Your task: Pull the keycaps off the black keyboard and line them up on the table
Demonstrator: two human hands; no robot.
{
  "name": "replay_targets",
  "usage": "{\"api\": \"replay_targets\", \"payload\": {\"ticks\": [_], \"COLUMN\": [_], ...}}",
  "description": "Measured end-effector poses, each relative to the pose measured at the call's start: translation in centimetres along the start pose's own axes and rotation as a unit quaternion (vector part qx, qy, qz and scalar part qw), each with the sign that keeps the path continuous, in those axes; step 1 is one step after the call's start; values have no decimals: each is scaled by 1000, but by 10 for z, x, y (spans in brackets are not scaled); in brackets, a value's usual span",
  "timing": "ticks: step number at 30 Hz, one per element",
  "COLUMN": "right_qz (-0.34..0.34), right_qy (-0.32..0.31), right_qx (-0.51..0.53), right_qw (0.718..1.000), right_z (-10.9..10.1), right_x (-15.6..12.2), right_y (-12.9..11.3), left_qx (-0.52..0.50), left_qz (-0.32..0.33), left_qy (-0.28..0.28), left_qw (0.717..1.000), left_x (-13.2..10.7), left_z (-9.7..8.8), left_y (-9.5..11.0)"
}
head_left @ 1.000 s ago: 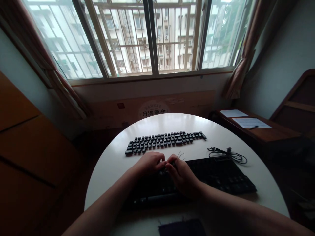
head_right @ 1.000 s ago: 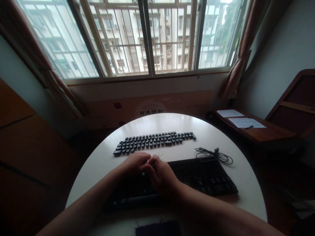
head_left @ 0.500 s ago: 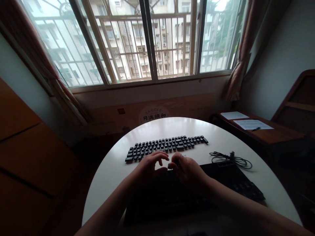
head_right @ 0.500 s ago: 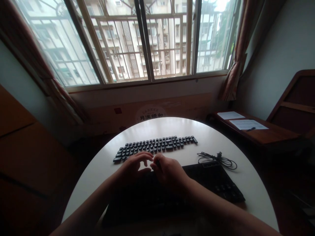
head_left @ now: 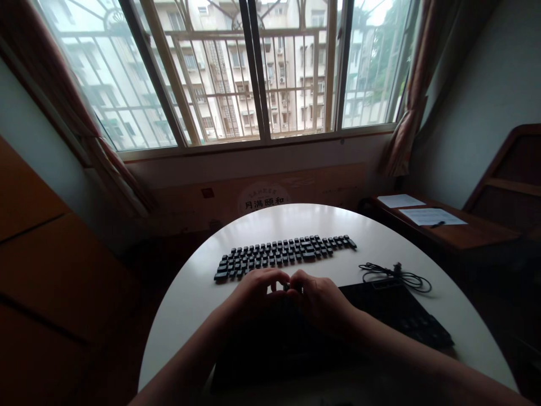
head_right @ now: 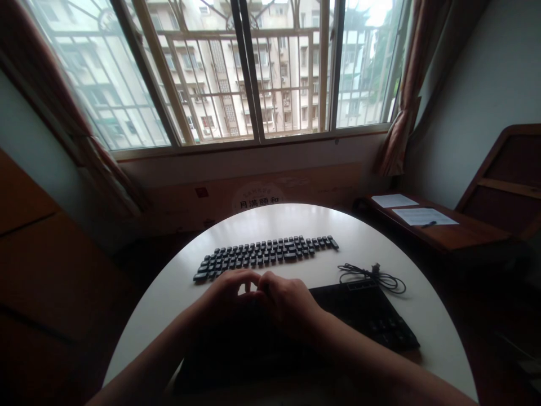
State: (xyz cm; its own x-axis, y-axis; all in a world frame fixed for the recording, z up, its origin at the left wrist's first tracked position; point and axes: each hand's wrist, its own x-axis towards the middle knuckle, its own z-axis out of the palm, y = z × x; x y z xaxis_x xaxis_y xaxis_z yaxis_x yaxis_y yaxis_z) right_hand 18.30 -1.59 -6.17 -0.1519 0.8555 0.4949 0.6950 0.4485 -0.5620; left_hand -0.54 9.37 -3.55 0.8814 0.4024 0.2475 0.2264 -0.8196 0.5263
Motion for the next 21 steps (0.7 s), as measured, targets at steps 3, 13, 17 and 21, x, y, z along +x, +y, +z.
{"api": "replay_targets", "payload": {"ticks": [3, 13, 17, 21], "right_qz": [-2, -7, -5, -16], "right_qy": [-3, 14, 13, -3], "right_qx": [-18, -76, -68, -61], "right_qw": [1000, 997, 998, 998], "right_z": [-2, -16, -16, -11], "right_x": [1, 4, 4, 1], "right_y": [-3, -4, -3, -3], "left_qx": [1, 15, 46, 82], "left_qz": [-5, 3, -30, -47], "left_qy": [-1, 112, 220, 250], "left_qw": [1000, 994, 974, 964], "left_x": [0, -4, -10, -15], "left_z": [0, -13, -34, -42], "left_y": [1, -27, -43, -56]}}
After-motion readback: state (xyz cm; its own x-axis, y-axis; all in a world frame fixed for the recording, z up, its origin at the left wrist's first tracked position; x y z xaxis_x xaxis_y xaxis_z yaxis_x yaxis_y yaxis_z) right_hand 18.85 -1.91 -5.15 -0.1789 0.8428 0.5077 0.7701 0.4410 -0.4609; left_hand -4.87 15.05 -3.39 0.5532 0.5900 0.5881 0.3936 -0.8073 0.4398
